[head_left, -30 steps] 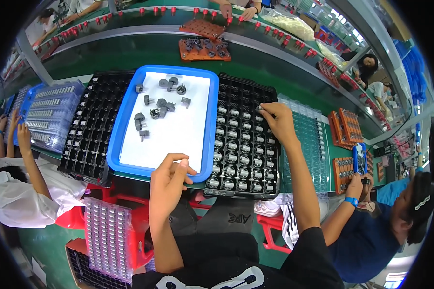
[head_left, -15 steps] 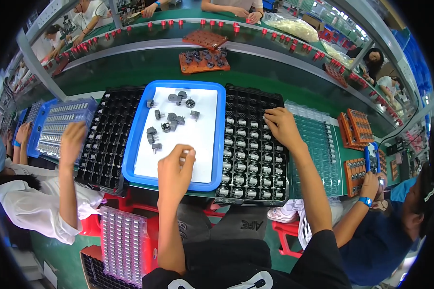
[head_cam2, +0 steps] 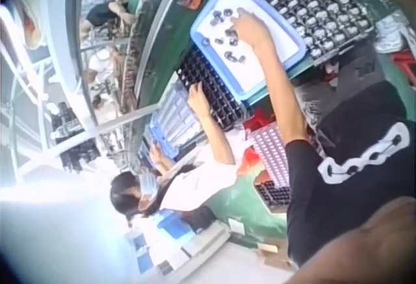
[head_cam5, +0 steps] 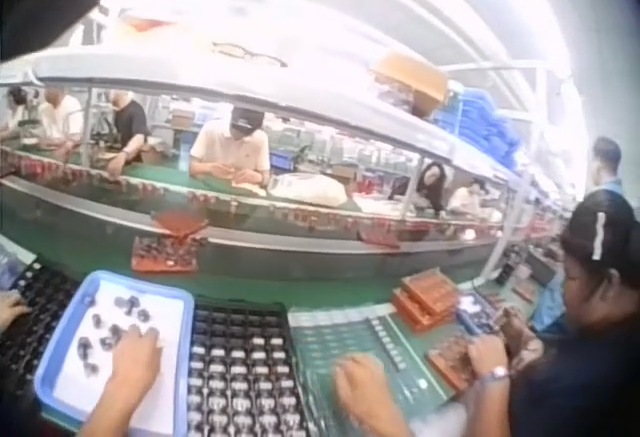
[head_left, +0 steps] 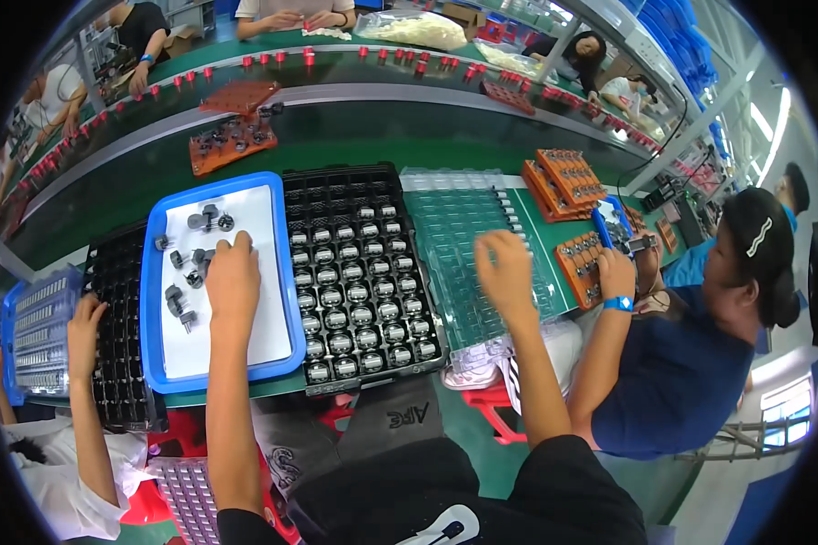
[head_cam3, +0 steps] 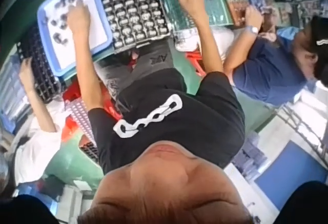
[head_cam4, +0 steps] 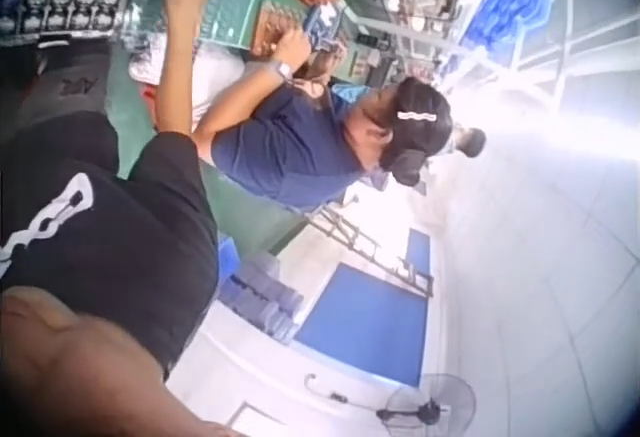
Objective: The person sorts small electronic components by hand from a central blue tray into a grid-based storage tray, placing them into individual compartments on an assembly line.
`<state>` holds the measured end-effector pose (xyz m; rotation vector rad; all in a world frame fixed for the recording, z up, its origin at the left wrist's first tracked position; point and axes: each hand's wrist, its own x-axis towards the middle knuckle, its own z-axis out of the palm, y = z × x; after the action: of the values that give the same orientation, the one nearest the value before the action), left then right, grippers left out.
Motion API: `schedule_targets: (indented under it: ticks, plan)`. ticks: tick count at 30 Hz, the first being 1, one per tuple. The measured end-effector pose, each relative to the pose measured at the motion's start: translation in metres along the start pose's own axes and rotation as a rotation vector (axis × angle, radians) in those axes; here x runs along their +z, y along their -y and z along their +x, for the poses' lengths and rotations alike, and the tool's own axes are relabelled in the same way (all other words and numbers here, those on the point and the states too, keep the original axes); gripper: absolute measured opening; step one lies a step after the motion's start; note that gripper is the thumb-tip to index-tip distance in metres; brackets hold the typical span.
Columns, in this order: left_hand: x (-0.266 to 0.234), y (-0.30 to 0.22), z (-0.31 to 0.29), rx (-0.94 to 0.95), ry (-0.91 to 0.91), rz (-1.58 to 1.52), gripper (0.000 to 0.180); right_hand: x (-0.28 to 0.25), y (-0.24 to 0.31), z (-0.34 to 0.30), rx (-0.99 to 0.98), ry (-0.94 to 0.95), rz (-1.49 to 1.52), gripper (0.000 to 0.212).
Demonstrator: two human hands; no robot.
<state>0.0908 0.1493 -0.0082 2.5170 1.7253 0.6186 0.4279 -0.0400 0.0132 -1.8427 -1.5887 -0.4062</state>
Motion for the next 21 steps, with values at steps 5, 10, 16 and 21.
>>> schedule_targets:
  ticks: [5, 10, 16, 21]
  plan:
    - [-0.034, -0.027, -0.033, -0.052, -0.065, -0.57, 0.016, -0.035, -0.061, -0.042, 0.306, -0.099, -0.299, 0.013]
    - [-0.038, -0.026, -0.077, -0.217, -0.131, -0.786, 0.019, -0.029, -0.081, -0.034, 0.494, -0.037, -0.382, 0.017]
    - [-0.04, -0.023, -0.086, -0.31, -0.086, -0.872, 0.018, -0.027, -0.08, -0.016, 0.592, 0.073, -0.491, 0.019]
    - [-0.03, -0.015, -0.091, -0.257, -0.131, -0.952, 0.017, -0.033, -0.106, -0.011, 0.591, 0.126, -0.44, 0.018]
